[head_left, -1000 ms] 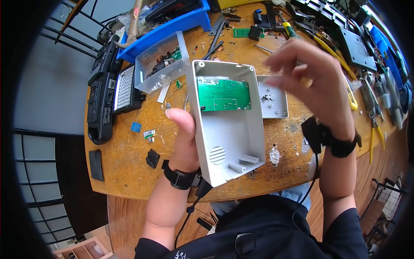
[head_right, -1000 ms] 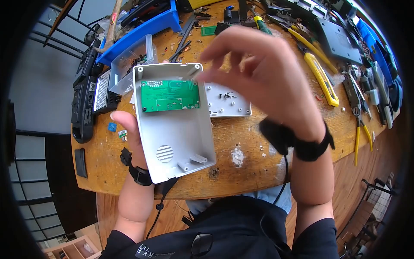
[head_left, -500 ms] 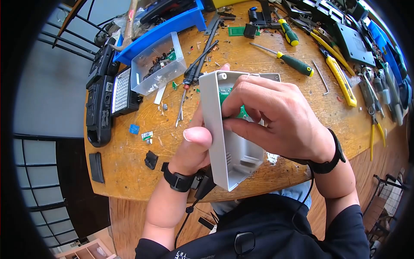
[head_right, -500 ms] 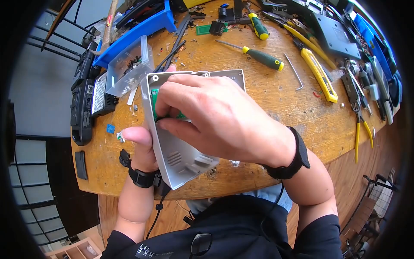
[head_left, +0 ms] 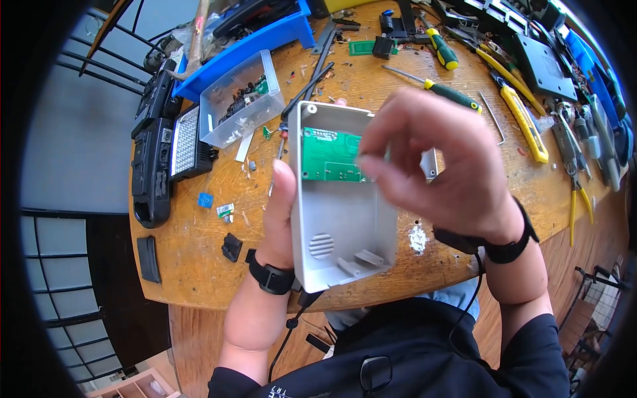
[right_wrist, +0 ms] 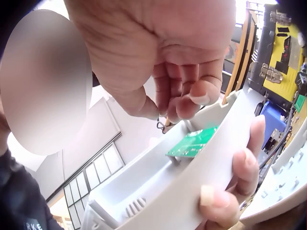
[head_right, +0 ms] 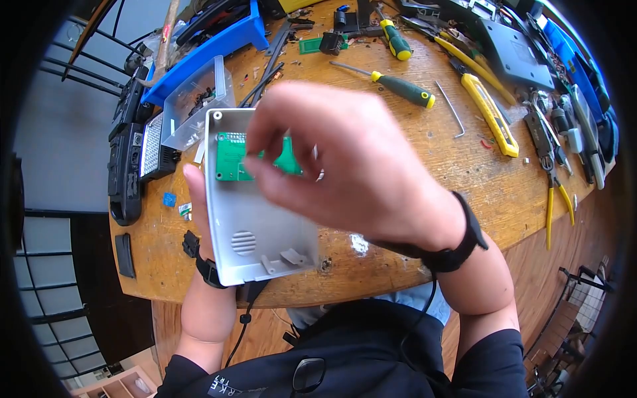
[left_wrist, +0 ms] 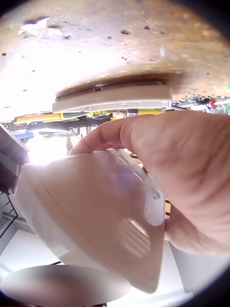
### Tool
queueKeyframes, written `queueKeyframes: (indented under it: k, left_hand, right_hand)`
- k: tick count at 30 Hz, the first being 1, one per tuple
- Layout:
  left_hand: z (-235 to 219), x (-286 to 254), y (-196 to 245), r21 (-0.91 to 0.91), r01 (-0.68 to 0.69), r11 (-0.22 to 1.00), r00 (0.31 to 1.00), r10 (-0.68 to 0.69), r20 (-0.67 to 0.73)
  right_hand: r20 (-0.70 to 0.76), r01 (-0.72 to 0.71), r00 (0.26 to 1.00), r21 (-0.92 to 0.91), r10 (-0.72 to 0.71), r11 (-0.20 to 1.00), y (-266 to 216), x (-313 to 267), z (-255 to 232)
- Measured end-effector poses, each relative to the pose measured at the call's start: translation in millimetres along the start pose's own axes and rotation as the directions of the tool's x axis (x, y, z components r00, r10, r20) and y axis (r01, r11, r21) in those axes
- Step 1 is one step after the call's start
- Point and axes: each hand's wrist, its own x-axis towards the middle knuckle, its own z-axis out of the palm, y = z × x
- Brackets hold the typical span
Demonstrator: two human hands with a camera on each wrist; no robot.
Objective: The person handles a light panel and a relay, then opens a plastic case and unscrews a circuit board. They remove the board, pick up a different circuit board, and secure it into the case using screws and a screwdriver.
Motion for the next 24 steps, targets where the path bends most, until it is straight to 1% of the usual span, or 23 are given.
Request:
queueKeyframes:
  k: [1, 2, 3, 4, 5, 7, 8, 9, 10, 12, 13, 14, 15, 16, 18, 19, 20, 21, 22, 24]
  left_hand:
    - [-1.5, 0.4, 0.2, -0.026, 0.028, 0.999, 1.000, -0.028, -0.005]
    - [-0.3, 4.5, -0.7, -0.157, -0.024, 0.987, 0.999, 0.019, -0.033]
    - [0.2, 7.8, -0.9, -0.283, -0.078, 0.956, 0.996, 0.062, -0.066]
    - [-5.7, 8.7, -0.5, -0.292, -0.059, 0.955, 0.997, 0.042, -0.066]
    - [-11.5, 9.6, -0.1, -0.300, -0.040, 0.953, 0.998, 0.021, -0.065]
    - [-17.9, 12.8, -0.3, -0.340, -0.053, 0.939, 0.999, 0.051, -0.015]
    - [-16.0, 12.1, 1.9, -0.348, -0.047, 0.936, 0.999, 0.048, -0.007]
    - [-14.1, 11.5, 4.1, -0.356, -0.041, 0.934, 0.999, 0.045, 0.002]
    - [-11.2, 11.7, 5.0, -0.402, -0.038, 0.915, 0.999, 0.049, 0.016]
    - [-10.8, 12.4, 5.0, -0.448, -0.037, 0.893, 0.998, 0.057, 0.030]
    - [-13.6, 13.2, 3.4, -0.405, -0.054, 0.913, 0.998, 0.063, 0.009]
    - [-15.7, 13.5, 2.2, -0.361, -0.070, 0.930, 0.997, 0.071, -0.013]
    - [-16.6, 13.5, 1.8, -0.361, -0.073, 0.930, 0.997, 0.073, -0.014]
    - [-17.3, 13.5, 1.5, -0.350, -0.063, 0.935, 0.998, 0.067, -0.002]
    - [-16.7, 12.9, 1.4, -0.339, -0.056, 0.939, 0.998, 0.062, 0.007]
    - [-15.0, 12.6, 1.3, -0.326, -0.066, 0.943, 0.997, 0.072, 0.008]
    - [-12.9, 12.4, 1.3, -0.312, -0.075, 0.947, 0.997, 0.082, 0.010]
    - [-9.0, 11.2, 2.2, -0.313, -0.078, 0.947, 0.996, 0.086, 0.009]
    - [-4.2, 9.1, 3.7, -0.295, -0.067, 0.953, 0.998, 0.065, -0.016]
    - [-3.7, 8.1, 3.7, -0.278, -0.059, 0.959, 0.998, 0.049, -0.044]
  right_hand:
    - [-0.038, -0.104, 0.994, 0.049, 0.106, 0.993, 0.0, -1.3, -4.6]
    - [-0.090, -0.112, 0.989, 0.056, 0.117, 0.992, 5.2, 0.1, -9.1]
    - [-0.109, -0.186, 0.978, -0.056, 0.179, 0.981, 8.3, 1.5, -15.8]
    - [-0.128, -0.264, 0.960, -0.112, 0.249, 0.958, 13.8, 3.1, -21.0]
    - [-0.129, -0.264, 0.960, -0.115, 0.249, 0.958, 19.4, 4.5, -26.6]
    - [0.020, -0.328, 0.930, -0.408, 0.367, 0.852, 31.0, 5.1, -35.5]
    - [0.034, -0.287, 0.940, -0.461, 0.339, 0.840, 39.2, 1.9, -35.4]
    - [0.033, -0.286, 0.940, -0.463, 0.339, 0.839, 47.2, -0.1, -32.8]
    - [0.045, -0.298, 0.933, -0.463, 0.358, 0.835, 54.8, -1.7, -30.0]
    - [0.082, -0.320, 0.914, -0.459, 0.397, 0.829, 52.0, 0.8, -27.8]
    - [0.083, -0.317, 0.915, -0.460, 0.395, 0.830, 53.5, 0.6, -27.2]
    - [0.068, -0.281, 0.935, -0.452, 0.347, 0.847, 56.2, -0.3, -25.7]
    - [0.054, -0.245, 0.953, -0.444, 0.299, 0.862, 57.0, -0.1, -24.6]
    - [0.055, -0.242, 0.953, -0.444, 0.296, 0.862, 55.2, 0.8, -25.8]
    - [-0.019, -0.231, 0.969, -0.430, 0.248, 0.873, 45.9, 4.6, -27.6]
    - [-0.017, -0.229, 0.969, -0.431, 0.245, 0.873, 44.6, 4.7, -26.4]
    - [-0.057, -0.223, 0.974, -0.398, 0.218, 0.890, 43.2, 4.5, -25.4]
    - [-0.097, -0.215, 0.977, -0.365, 0.192, 0.906, 41.4, 4.4, -24.2]
    - [-0.094, -0.211, 0.977, -0.366, 0.190, 0.906, 38.8, 4.5, -21.8]
    - [-0.143, -0.093, 0.988, -0.307, 0.050, 0.947, 31.7, 5.3, -14.7]
